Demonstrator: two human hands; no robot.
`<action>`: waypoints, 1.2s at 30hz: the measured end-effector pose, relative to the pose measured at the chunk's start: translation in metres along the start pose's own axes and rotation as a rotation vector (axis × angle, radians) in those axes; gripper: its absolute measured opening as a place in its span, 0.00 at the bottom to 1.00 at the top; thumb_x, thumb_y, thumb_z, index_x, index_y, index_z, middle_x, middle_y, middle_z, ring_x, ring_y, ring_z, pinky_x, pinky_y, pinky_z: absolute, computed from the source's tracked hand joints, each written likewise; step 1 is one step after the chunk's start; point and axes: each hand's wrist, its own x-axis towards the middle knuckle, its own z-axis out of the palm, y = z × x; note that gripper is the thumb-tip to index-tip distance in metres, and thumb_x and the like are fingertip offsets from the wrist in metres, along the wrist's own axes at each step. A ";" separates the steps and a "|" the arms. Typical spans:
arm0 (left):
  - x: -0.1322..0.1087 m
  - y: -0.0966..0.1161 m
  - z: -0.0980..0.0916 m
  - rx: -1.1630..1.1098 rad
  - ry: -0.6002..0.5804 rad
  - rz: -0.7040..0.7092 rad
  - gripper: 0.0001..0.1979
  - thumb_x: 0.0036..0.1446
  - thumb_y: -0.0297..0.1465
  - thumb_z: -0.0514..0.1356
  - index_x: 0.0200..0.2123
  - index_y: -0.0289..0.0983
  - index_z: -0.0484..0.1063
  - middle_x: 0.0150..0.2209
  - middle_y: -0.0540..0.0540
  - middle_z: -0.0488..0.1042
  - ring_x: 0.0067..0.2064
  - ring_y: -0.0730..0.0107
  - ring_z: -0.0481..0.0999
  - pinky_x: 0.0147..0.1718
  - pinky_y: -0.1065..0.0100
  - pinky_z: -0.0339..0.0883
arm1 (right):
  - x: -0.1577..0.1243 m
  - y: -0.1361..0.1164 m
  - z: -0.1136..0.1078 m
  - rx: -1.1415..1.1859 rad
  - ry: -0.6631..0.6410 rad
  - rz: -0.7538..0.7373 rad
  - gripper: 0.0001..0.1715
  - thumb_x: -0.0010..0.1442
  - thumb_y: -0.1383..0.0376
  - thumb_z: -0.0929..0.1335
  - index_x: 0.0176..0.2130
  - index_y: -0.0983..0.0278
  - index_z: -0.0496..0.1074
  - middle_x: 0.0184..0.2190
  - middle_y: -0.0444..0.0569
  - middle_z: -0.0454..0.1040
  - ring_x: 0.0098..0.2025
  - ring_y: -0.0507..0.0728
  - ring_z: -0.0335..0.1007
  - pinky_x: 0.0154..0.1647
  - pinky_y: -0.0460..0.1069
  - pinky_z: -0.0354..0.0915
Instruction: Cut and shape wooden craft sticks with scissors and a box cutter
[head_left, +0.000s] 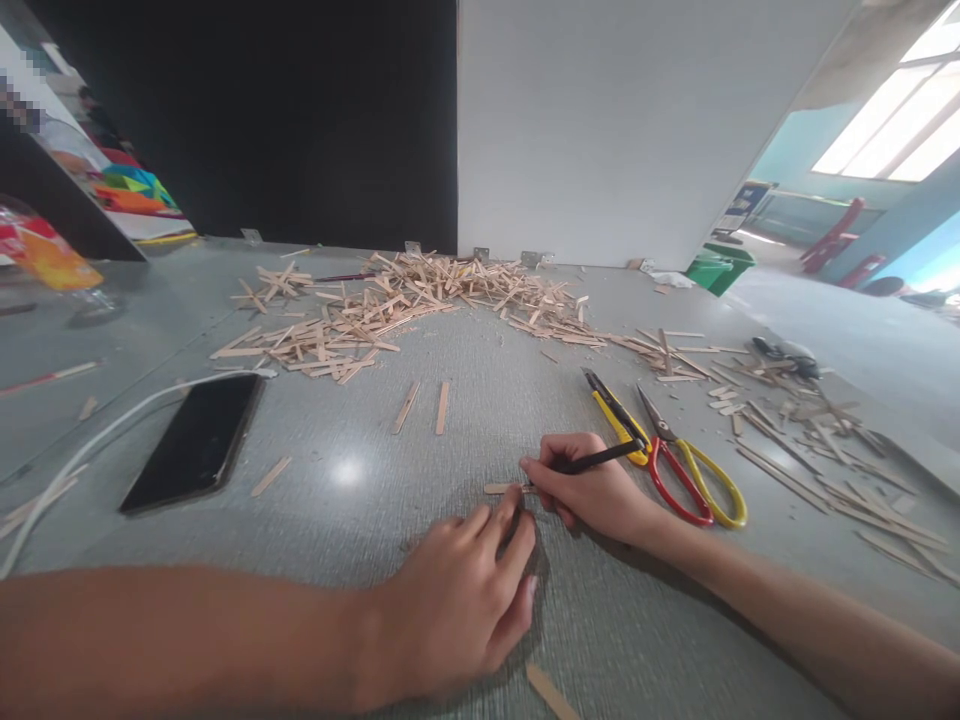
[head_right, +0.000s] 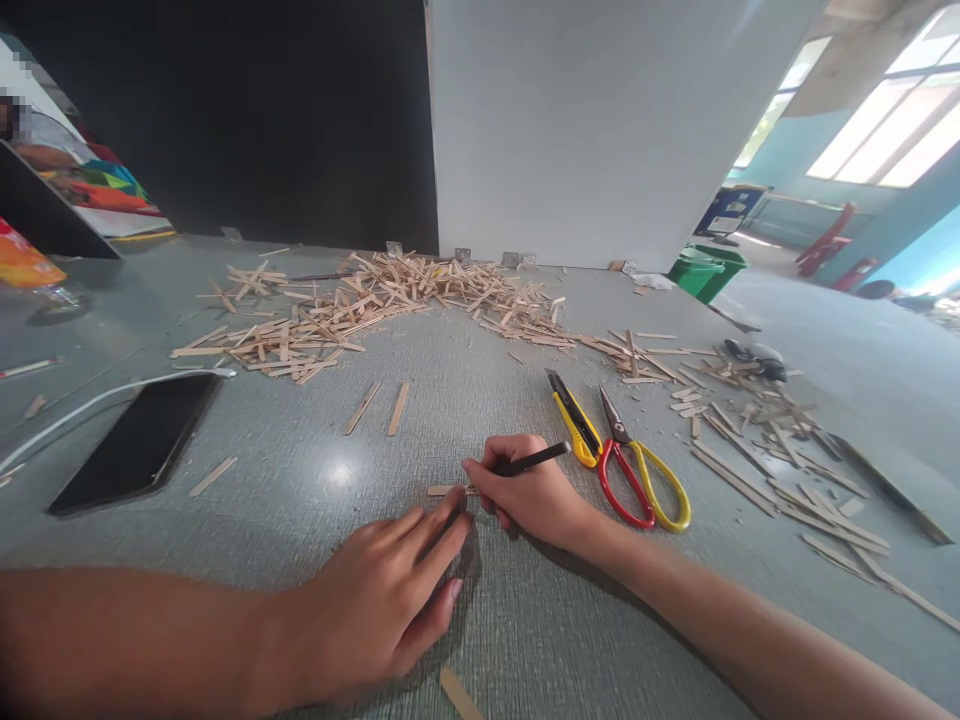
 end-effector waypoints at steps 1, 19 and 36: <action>0.000 0.000 0.000 0.002 -0.002 0.002 0.23 0.68 0.32 0.51 0.58 0.23 0.71 0.59 0.21 0.75 0.53 0.40 0.82 0.36 0.52 0.83 | 0.000 0.000 0.000 -0.001 0.002 -0.001 0.23 0.66 0.56 0.70 0.23 0.61 0.65 0.14 0.39 0.68 0.12 0.47 0.60 0.11 0.41 0.52; -0.001 -0.001 -0.002 0.020 -0.024 0.010 0.23 0.69 0.32 0.51 0.58 0.23 0.71 0.59 0.21 0.75 0.51 0.41 0.82 0.36 0.52 0.83 | 0.001 0.001 0.000 -0.022 0.014 -0.006 0.22 0.65 0.61 0.69 0.21 0.60 0.63 0.12 0.38 0.66 0.11 0.47 0.60 0.11 0.41 0.53; -0.001 -0.001 -0.002 0.020 -0.036 0.008 0.23 0.69 0.32 0.50 0.59 0.24 0.70 0.59 0.22 0.74 0.50 0.41 0.82 0.36 0.52 0.83 | -0.001 -0.002 0.001 0.012 0.025 0.077 0.22 0.64 0.59 0.69 0.21 0.59 0.62 0.12 0.37 0.65 0.10 0.48 0.60 0.07 0.40 0.57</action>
